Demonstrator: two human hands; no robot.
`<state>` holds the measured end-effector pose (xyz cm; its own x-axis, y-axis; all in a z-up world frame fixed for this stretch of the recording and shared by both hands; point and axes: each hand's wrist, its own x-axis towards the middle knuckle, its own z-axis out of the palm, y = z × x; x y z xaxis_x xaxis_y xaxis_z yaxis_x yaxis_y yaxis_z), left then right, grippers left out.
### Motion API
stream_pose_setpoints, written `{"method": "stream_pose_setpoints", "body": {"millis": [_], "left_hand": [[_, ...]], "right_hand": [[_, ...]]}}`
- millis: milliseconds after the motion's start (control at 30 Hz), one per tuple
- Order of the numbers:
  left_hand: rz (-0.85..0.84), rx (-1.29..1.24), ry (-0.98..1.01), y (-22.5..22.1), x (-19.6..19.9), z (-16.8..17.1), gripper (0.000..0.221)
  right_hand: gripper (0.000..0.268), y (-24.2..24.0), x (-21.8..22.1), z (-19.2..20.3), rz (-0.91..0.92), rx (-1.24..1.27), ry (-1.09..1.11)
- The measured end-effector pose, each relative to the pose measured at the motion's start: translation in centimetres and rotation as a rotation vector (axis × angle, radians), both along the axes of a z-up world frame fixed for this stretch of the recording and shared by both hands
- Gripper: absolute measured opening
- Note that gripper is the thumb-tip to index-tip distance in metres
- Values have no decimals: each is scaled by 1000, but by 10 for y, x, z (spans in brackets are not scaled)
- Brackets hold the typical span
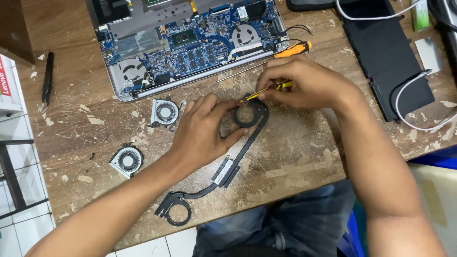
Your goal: Repairing a laptop cooling system by manipulating the fan and heat pipe assembly with a screwdriver.
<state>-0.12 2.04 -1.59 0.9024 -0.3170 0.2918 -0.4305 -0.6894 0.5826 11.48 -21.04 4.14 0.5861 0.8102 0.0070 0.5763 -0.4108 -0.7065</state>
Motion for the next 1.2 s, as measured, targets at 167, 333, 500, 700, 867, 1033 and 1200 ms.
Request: {"method": "stream_pose_setpoints", "body": {"millis": [167,333,500,700,867,1033,1200], "left_hand": [[-1,-27,18,0,0,0,50],[5,88,23,1,0,-3,60],[-28,167,-17,1,1,-4,76],[-17,167,-4,-1,3,-3,68],[-29,171,-25,-2,3,-5,65],[-37,167,-46,-2,2,-10,65],[-54,117,-3,-3,0,-8,63]], "right_hand": [[14,-7,0,2,-28,-29,-15],[15,-22,16,4,33,-123,93],[18,-27,19,-1,-88,-304,162],[22,-19,17,-10,-72,-114,1],[26,-23,18,-3,-96,-192,135],[23,-29,22,-6,-74,-312,129],[28,-17,12,-11,8,-31,-90]]}}
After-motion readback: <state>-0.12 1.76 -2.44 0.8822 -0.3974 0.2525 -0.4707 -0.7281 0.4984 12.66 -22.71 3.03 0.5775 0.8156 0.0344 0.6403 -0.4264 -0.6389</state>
